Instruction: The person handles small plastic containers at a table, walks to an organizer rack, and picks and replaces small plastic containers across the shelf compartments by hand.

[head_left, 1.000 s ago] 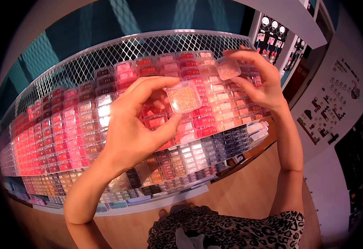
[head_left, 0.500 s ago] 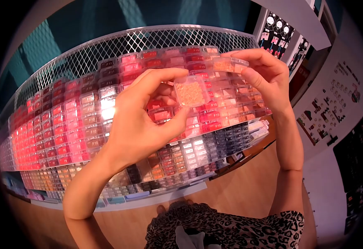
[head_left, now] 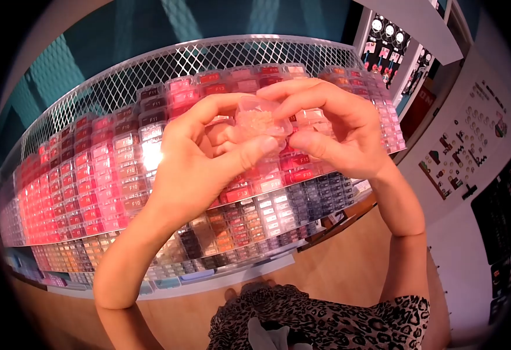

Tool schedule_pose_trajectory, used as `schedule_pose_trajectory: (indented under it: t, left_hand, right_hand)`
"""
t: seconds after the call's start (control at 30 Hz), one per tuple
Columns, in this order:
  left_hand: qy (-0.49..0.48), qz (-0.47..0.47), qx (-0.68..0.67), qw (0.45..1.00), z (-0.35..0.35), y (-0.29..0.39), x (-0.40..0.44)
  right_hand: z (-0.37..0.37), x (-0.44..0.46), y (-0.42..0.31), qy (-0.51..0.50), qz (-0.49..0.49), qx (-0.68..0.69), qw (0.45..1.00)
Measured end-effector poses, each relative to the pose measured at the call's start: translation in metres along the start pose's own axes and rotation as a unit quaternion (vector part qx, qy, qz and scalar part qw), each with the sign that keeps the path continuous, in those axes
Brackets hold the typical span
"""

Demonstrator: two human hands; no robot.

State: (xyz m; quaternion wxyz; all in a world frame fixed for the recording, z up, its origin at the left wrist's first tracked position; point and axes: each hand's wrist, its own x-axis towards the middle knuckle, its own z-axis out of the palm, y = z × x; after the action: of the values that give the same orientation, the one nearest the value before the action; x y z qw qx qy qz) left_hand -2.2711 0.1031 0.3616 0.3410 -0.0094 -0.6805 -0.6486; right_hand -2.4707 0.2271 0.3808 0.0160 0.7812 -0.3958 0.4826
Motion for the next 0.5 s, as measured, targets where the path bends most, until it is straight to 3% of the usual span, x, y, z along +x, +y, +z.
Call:
schedule_pose_trajectory:
  t: [0.07, 0.1, 0.13, 0.2, 0.3, 0.4, 0.5]
  left_hand:
    - [0.011, 0.002, 0.01, 1.0, -0.001, 0.002, 0.001]
    - [0.019, 0.012, 0.014, 1.0, -0.001, 0.001, 0.0]
    - [0.027, 0.021, 0.017, 0.999, 0.0, 0.001, -0.001]
    - [0.033, 0.03, 0.031, 0.999, -0.004, -0.001, -0.001]
    - [0.033, 0.023, 0.06, 0.997, -0.006, 0.0, -0.002]
    - [0.03, 0.019, 0.067, 0.997, -0.005, 0.001, -0.003]
    - [0.024, 0.027, 0.079, 0.996, -0.005, -0.002, -0.003]
  right_hand:
    - [-0.021, 0.005, 0.001, 0.019, 0.012, 0.023, 0.999]
    - [-0.031, 0.006, -0.002, 0.089, 0.083, 0.034, 0.992]
    - [-0.052, 0.009, 0.003, 0.1, 0.101, -0.063, 0.988]
    - [-0.086, 0.004, 0.027, 0.085, 0.147, -0.116, 0.979]
    - [-0.1, -0.009, 0.044, -0.018, 0.179, -0.282, 0.942]
    - [-0.097, -0.02, 0.06, -0.137, 0.11, -0.413, 0.894]
    - [-0.094, -0.02, 0.059, -0.092, 0.117, -0.359, 0.921]
